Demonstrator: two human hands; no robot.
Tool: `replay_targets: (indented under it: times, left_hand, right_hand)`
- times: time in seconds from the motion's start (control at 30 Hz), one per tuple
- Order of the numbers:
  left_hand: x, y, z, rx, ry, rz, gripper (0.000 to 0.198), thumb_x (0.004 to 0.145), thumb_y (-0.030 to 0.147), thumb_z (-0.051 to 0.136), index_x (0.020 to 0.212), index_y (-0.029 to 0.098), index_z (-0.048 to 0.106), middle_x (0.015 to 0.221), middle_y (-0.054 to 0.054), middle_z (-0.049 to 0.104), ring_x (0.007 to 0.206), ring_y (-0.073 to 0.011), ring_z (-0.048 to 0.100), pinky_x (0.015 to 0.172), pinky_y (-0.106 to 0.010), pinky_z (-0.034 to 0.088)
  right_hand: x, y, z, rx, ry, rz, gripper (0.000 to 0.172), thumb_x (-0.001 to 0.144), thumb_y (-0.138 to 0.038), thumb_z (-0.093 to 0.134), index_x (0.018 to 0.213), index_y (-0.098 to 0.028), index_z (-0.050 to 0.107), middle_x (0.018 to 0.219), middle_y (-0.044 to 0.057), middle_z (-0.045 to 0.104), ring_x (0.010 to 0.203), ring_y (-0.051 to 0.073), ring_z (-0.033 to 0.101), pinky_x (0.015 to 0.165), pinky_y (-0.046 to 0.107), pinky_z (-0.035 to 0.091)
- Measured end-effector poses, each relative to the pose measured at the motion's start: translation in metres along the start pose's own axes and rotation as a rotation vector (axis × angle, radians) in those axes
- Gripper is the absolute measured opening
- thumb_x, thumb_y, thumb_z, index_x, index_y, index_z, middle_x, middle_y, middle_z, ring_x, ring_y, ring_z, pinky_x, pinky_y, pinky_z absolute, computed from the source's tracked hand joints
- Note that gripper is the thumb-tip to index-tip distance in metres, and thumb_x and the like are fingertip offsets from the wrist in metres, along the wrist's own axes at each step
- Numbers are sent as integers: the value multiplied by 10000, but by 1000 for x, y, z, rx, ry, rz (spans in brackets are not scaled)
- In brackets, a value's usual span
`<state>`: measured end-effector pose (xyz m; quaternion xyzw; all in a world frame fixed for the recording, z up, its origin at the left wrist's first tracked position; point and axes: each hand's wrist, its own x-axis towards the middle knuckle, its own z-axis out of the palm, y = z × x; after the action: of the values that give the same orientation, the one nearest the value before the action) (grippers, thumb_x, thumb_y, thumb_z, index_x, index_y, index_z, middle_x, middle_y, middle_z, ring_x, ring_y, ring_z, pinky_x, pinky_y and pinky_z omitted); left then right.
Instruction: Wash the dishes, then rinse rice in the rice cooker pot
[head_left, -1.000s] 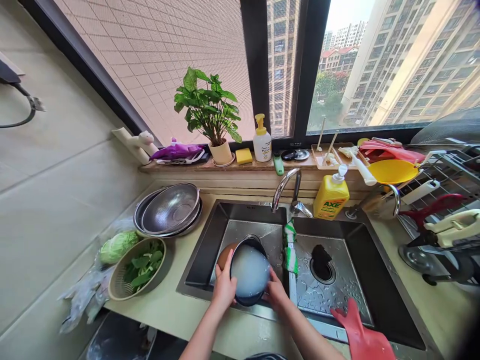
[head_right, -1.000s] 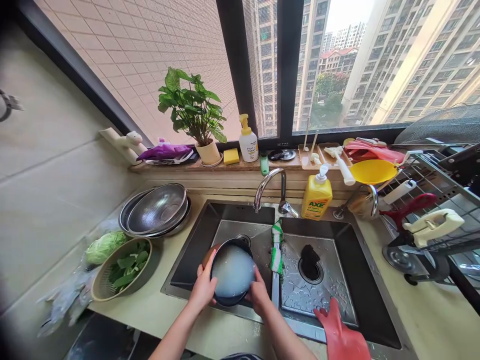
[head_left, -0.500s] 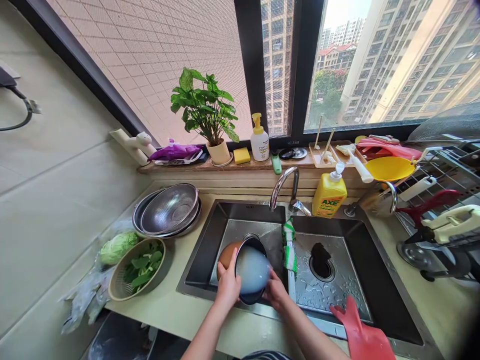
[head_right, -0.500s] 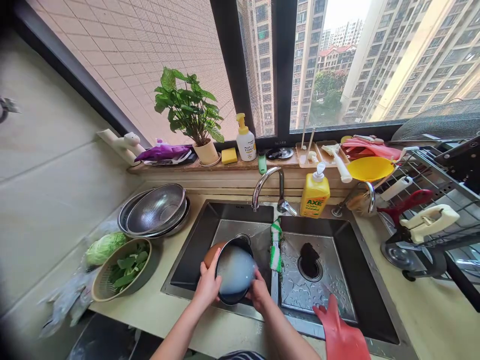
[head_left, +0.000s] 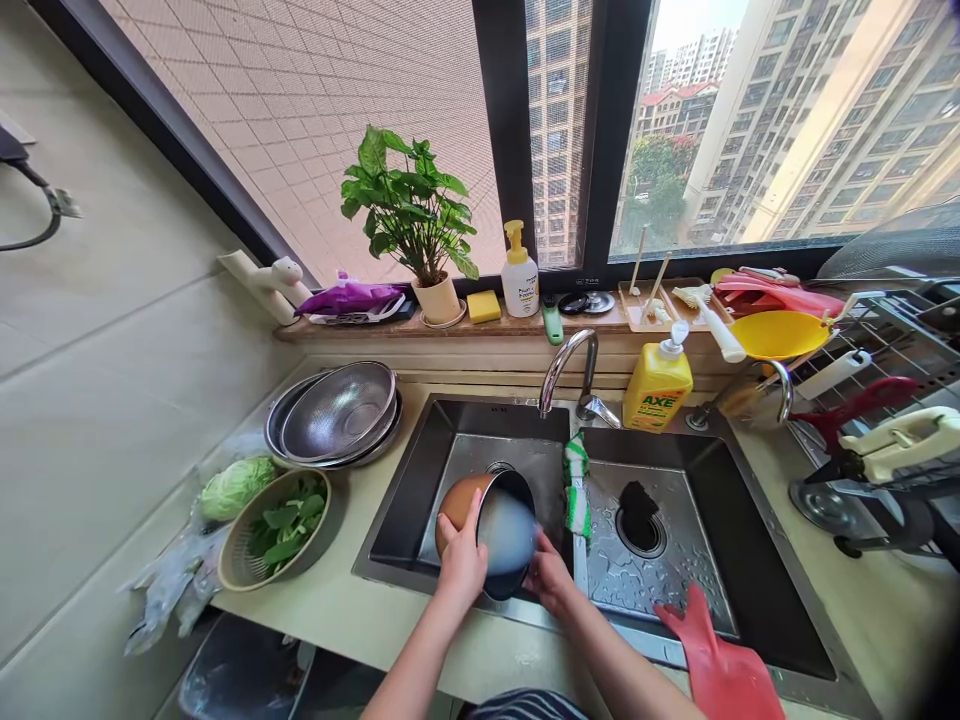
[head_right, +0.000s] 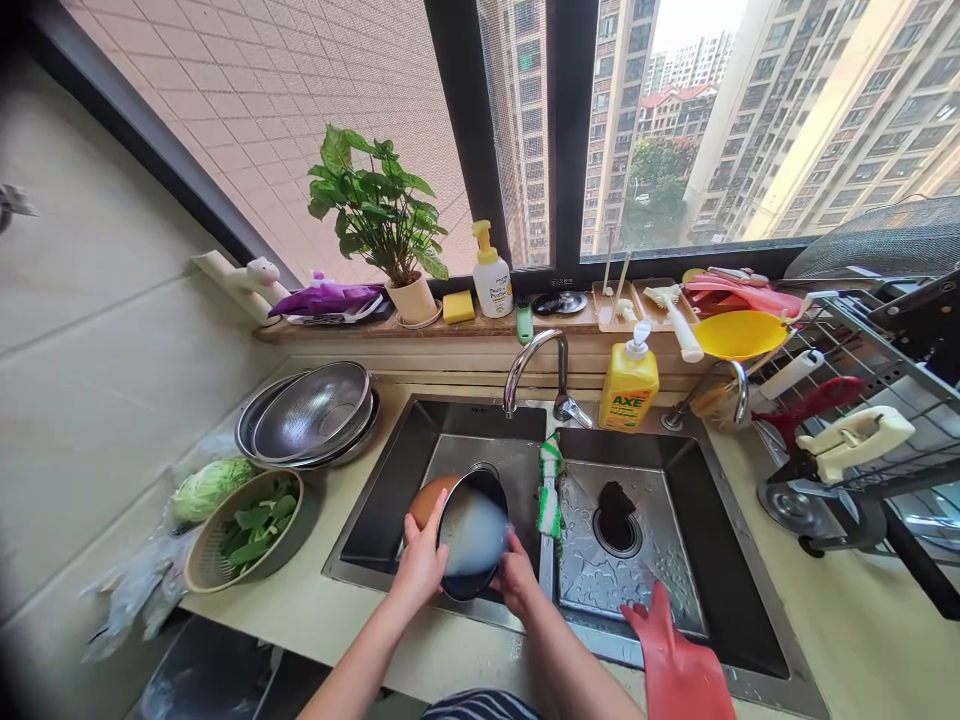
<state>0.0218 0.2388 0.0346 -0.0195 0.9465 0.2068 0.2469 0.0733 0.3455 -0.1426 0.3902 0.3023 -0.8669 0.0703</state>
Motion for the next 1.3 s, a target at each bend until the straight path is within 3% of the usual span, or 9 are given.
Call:
replay_targets:
  times: [0.27, 0.47, 0.6, 0.9, 1.3]
  left_hand:
    - [1, -2, 5, 46, 31, 51, 794, 817, 19, 385, 1480, 376, 131, 1554, -255, 42, 749, -177, 724, 809, -306, 494]
    - [-1, 1, 6, 102, 30, 63, 797, 812, 2, 389, 1484, 347, 135, 1535, -303, 29, 861, -231, 714, 805, -290, 465]
    - [-6, 7, 3, 97, 17, 69, 792, 814, 4, 397, 1483, 347, 148, 1548, -272, 42, 922, -240, 701, 837, -285, 453]
    - [-7, 8, 5, 85, 34, 92, 795, 809, -2, 373, 1479, 358, 141, 1555, -245, 59, 852, -212, 715, 832, -295, 455]
    - [-9, 11, 7, 118, 33, 90, 785, 807, 4, 386, 1479, 343, 165, 1550, -268, 53, 926, -249, 699, 852, -309, 456]
  right_hand:
    - [-3, -1, 0, 9, -14, 12, 985, 476, -105, 523, 1430, -244, 318, 467, -104, 369, 419, 95, 356, 453, 220, 350]
    - [-5, -2, 3, 26, 31, 21, 965, 492, -83, 491, 1425, -248, 315, 445, -119, 324, 413, 87, 329, 450, 190, 346]
    - [-6, -4, 4, 37, 39, 29, 959, 491, -65, 462, 1421, -254, 324, 441, -117, 318, 413, 88, 331, 443, 173, 329]
    - [-10, -6, 5, 46, 25, 29, 1009, 459, -59, 437, 1438, -250, 285, 427, -120, 340, 405, 95, 346, 472, 193, 364]
    - [-12, -7, 5, 32, 19, 9, 981, 486, -96, 508, 1436, -241, 308, 426, -129, 315, 433, 87, 334, 517, 210, 379]
